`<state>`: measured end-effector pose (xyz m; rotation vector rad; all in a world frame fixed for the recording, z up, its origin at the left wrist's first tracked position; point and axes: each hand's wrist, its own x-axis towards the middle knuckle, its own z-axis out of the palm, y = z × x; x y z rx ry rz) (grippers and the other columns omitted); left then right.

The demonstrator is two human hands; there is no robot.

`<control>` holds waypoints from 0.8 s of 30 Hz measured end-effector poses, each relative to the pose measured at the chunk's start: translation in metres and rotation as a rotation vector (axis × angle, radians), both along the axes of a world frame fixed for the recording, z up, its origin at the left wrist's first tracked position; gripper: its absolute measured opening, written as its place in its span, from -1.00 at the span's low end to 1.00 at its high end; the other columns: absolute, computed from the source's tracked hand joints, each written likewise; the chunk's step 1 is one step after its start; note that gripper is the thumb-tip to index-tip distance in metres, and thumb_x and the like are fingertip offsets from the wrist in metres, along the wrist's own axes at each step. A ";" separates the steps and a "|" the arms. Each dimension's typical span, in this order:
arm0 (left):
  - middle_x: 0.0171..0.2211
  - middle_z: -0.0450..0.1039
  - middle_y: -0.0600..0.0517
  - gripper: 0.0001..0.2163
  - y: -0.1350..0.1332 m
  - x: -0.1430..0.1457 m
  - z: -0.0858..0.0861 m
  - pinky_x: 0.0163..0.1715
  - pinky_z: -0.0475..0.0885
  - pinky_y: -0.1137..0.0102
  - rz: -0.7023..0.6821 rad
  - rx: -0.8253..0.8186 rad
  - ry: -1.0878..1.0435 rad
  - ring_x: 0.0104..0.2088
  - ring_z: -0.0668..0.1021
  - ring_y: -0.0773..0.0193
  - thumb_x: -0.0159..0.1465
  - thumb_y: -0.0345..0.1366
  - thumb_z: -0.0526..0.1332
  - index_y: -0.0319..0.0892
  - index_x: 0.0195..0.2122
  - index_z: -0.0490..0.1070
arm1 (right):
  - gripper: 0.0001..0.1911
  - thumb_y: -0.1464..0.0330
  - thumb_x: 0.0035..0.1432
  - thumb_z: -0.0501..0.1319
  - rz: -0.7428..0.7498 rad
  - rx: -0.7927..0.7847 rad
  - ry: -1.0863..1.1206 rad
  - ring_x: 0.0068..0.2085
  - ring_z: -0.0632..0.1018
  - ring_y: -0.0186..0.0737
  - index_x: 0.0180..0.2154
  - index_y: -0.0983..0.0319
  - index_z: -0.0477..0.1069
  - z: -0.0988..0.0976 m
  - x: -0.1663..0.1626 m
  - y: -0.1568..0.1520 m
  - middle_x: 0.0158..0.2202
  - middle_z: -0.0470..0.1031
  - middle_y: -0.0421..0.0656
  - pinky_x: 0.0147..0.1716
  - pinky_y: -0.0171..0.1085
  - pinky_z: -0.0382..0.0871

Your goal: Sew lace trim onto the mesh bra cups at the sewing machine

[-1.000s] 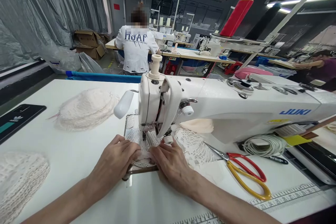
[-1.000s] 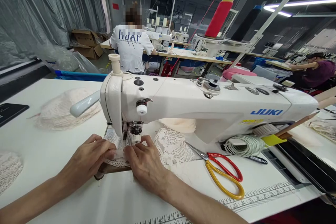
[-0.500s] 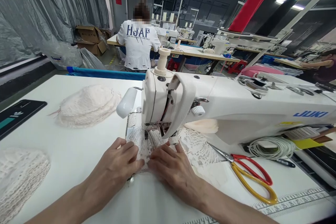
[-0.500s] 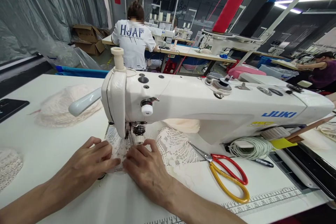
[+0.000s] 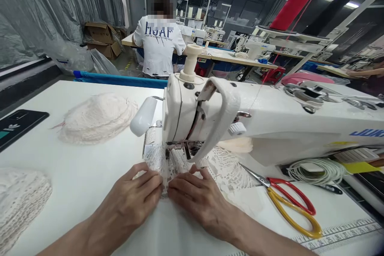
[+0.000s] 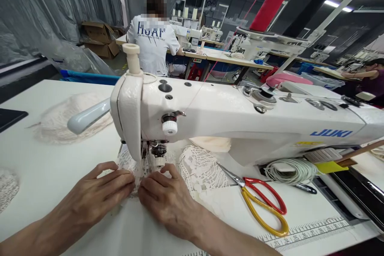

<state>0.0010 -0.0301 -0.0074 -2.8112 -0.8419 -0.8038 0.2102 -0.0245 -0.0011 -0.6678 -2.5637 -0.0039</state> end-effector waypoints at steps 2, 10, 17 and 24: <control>-0.25 0.49 -0.06 -0.79 0.000 0.000 -0.001 -0.11 0.28 0.22 0.000 0.068 0.013 -0.22 0.50 0.24 0.31 -0.60 0.01 -0.32 -0.25 0.42 | -0.70 0.55 0.31 -0.10 -0.011 0.003 -0.004 -0.27 0.45 -0.30 -0.25 0.31 0.39 0.000 0.000 -0.001 -0.28 0.51 -0.13 -0.19 -0.18 0.15; -0.30 0.48 -0.02 -0.76 -0.002 0.006 -0.003 -0.14 0.29 0.20 0.033 0.144 0.040 -0.23 0.50 0.21 0.34 -0.53 -0.02 -0.25 -0.32 0.42 | -0.79 0.34 0.32 0.03 -0.017 0.008 -0.016 -0.28 0.46 -0.29 -0.28 0.28 0.39 -0.003 0.000 0.001 -0.31 0.49 -0.17 -0.18 -0.18 0.12; -0.30 0.46 0.01 -0.73 0.012 0.008 0.005 -0.08 0.28 0.19 0.080 0.083 0.070 -0.31 0.50 0.26 0.38 -0.47 -0.10 -0.22 -0.24 0.40 | -0.42 -0.05 0.21 -0.09 -0.131 0.075 0.027 -0.29 0.47 -0.20 -0.22 0.32 0.37 -0.008 -0.003 0.009 -0.24 0.49 -0.05 -0.11 -0.11 0.13; -0.36 0.41 0.03 -0.73 0.028 0.008 -0.004 -0.01 0.24 0.17 0.129 0.081 0.033 -0.33 0.48 0.27 0.34 -0.51 -0.09 -0.19 -0.16 0.37 | -0.35 -0.07 0.20 -0.10 -0.220 0.162 0.052 -0.13 0.47 -0.05 -0.07 0.36 0.35 -0.015 -0.005 0.017 -0.09 0.47 0.07 0.03 0.04 0.06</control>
